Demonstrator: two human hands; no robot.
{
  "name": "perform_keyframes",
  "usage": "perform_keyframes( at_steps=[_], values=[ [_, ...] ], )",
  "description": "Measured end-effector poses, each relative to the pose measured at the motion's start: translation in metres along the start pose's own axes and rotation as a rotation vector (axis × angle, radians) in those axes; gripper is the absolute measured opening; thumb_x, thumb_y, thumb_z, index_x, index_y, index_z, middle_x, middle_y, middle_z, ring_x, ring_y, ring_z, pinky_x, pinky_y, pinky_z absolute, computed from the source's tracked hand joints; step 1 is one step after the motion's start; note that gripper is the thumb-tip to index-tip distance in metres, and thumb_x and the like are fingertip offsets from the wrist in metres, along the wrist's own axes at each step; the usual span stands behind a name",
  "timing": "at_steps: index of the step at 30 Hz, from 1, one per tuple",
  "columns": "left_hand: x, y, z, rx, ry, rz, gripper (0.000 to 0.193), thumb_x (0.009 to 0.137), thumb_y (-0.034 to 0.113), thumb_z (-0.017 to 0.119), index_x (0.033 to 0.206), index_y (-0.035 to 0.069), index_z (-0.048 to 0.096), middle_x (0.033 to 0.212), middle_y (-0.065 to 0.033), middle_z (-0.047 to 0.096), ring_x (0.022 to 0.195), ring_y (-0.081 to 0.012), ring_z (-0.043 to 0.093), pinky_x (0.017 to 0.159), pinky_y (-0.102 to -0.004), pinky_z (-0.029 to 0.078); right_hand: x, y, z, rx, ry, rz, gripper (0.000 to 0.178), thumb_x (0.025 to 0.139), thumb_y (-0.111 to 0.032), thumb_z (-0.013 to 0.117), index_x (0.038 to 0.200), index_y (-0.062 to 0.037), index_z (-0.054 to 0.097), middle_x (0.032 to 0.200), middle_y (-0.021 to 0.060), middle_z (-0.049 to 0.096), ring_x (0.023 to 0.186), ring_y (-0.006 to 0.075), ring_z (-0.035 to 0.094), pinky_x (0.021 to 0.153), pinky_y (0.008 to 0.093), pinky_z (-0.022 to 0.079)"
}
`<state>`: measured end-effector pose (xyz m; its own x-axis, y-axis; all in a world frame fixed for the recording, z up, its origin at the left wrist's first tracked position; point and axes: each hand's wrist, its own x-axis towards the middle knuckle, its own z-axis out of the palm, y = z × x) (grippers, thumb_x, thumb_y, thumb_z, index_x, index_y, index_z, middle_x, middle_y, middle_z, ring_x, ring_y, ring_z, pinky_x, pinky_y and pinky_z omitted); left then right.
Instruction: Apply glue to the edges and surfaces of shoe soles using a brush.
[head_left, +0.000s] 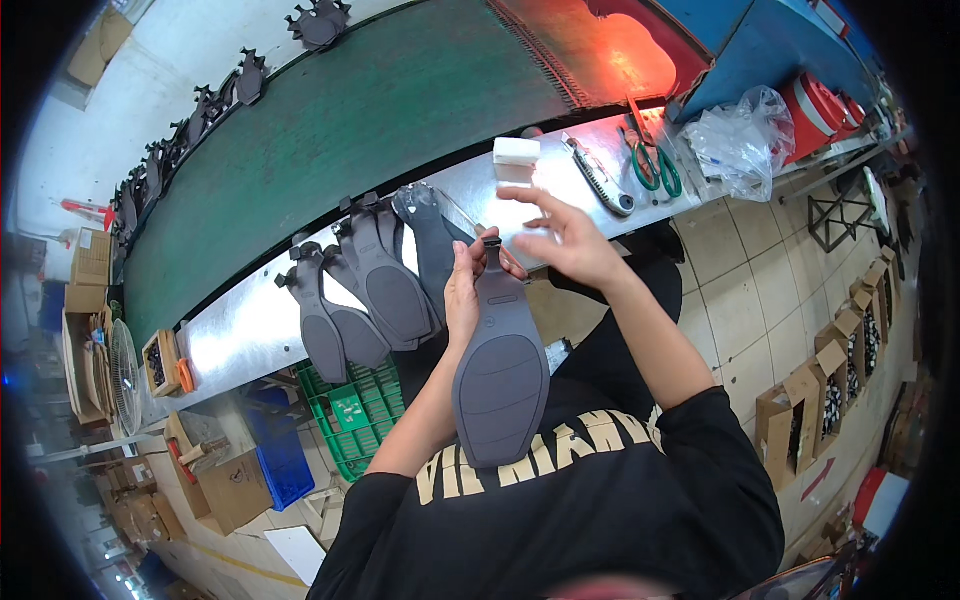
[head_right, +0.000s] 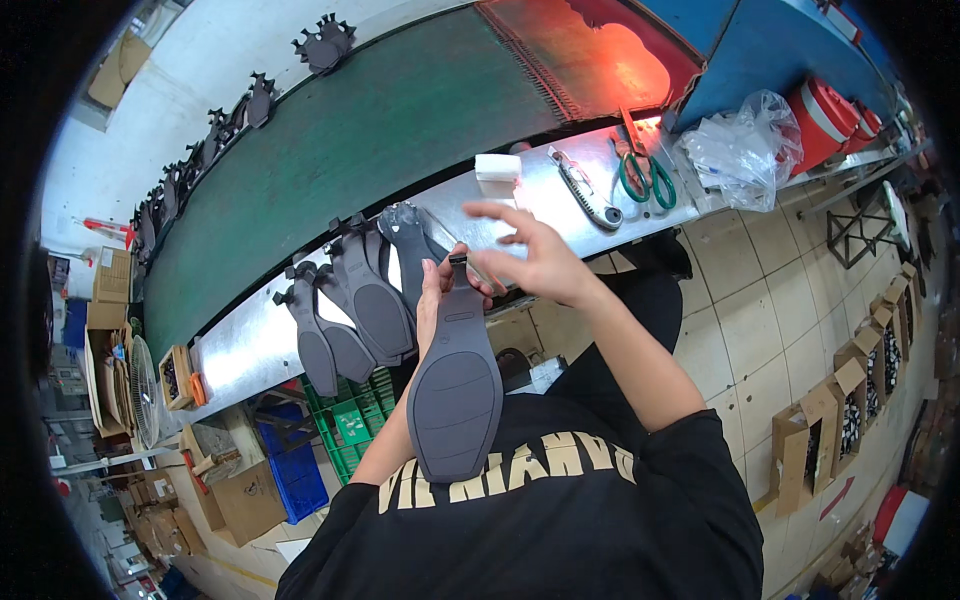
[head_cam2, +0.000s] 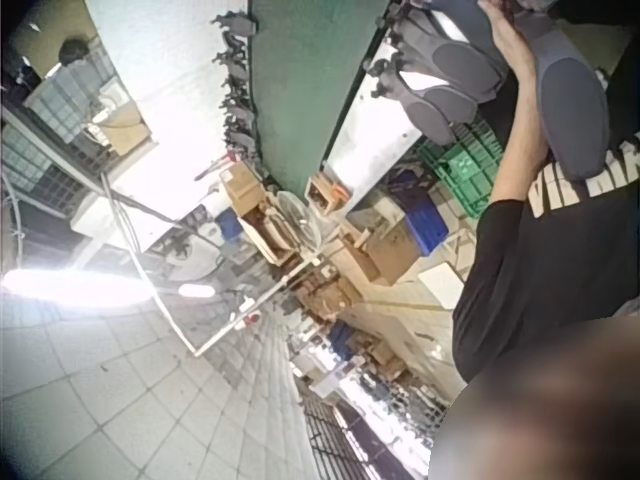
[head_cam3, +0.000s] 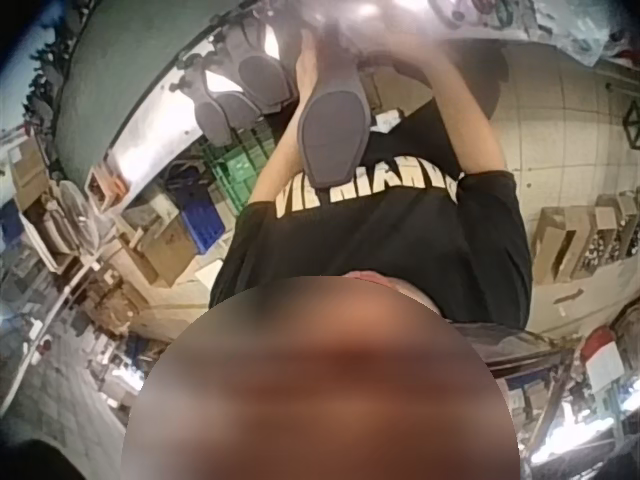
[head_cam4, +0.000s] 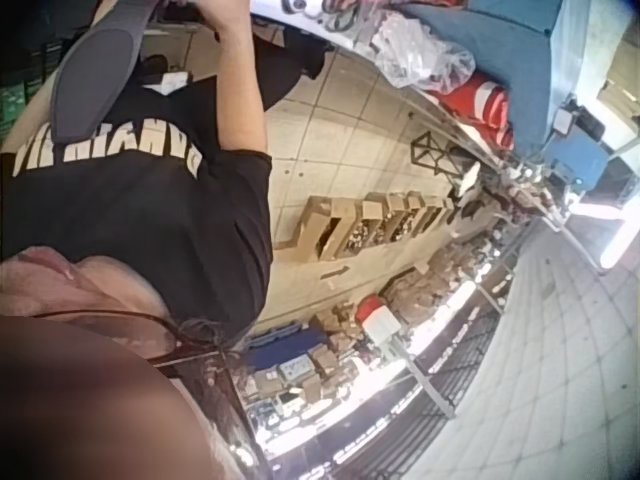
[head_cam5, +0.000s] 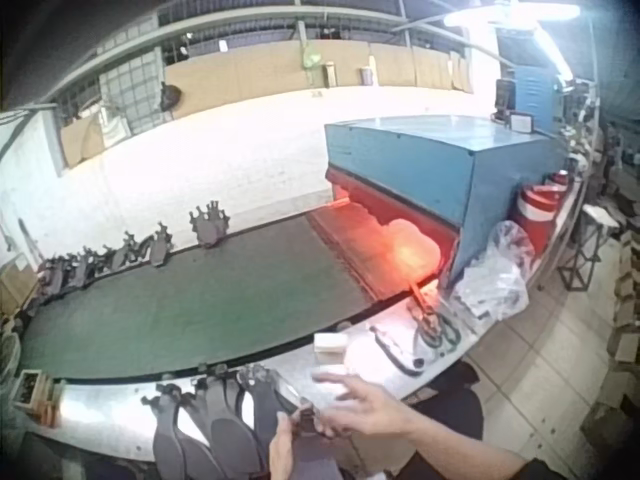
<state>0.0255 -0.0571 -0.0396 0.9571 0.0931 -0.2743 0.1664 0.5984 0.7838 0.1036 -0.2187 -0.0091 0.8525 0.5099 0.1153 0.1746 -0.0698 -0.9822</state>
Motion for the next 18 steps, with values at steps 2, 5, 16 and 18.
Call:
perform_keyframes(
  at_steps=[2, 5, 16, 18],
  values=[
    [0.0, -0.002, -0.001, 0.052, -0.001, -0.009, 0.064, 0.105, 0.054, 0.031, 0.132, 0.001, 0.054, 0.094, -0.0053, 0.059, 0.08, -0.014, 0.059, 0.072, -0.0277, 0.05, -0.011, -0.002, 0.006, 0.101, -0.16, 0.107, 0.054, 0.088, -0.012, 0.067, 0.14, -0.0051, 0.05, 0.133, 0.007, 0.058, 0.122, 0.0149, 0.053, 0.099, 0.034, 0.044],
    [0.002, -0.007, -0.001, 0.131, 0.05, -0.052, 0.064, 0.105, 0.056, 0.029, 0.131, 0.004, 0.055, 0.097, -0.0044, 0.06, 0.082, -0.0135, 0.059, 0.073, -0.028, 0.05, -0.015, 0.0, 0.017, 0.294, -0.13, 0.07, 0.055, 0.088, -0.009, 0.067, 0.14, -0.0053, 0.051, 0.13, 0.0064, 0.06, 0.12, 0.0139, 0.055, 0.099, 0.0319, 0.044],
    [0.004, -0.018, 0.001, 0.031, 0.091, -0.003, 0.067, 0.103, 0.055, 0.039, 0.126, -0.006, 0.058, 0.117, -0.0128, 0.062, 0.104, -0.0156, 0.059, 0.09, -0.0275, 0.047, -0.016, 0.0, 0.028, 0.479, -0.033, 0.186, 0.036, 0.086, -0.005, 0.07, 0.122, -0.003, 0.064, 0.111, 0.0046, 0.069, 0.102, 0.0124, 0.063, 0.095, 0.0298, 0.048],
    [0.001, -0.014, -0.002, 0.08, 0.082, -0.037, 0.066, 0.103, 0.055, 0.039, 0.122, -0.006, 0.059, 0.114, -0.0117, 0.063, 0.103, -0.0151, 0.059, 0.09, -0.027, 0.047, -0.018, 0.003, 0.028, 0.523, -0.01, 0.192, 0.034, 0.086, -0.004, 0.07, 0.12, -0.0024, 0.065, 0.108, 0.0046, 0.069, 0.1, 0.0121, 0.063, 0.093, 0.0291, 0.049]
  ],
)
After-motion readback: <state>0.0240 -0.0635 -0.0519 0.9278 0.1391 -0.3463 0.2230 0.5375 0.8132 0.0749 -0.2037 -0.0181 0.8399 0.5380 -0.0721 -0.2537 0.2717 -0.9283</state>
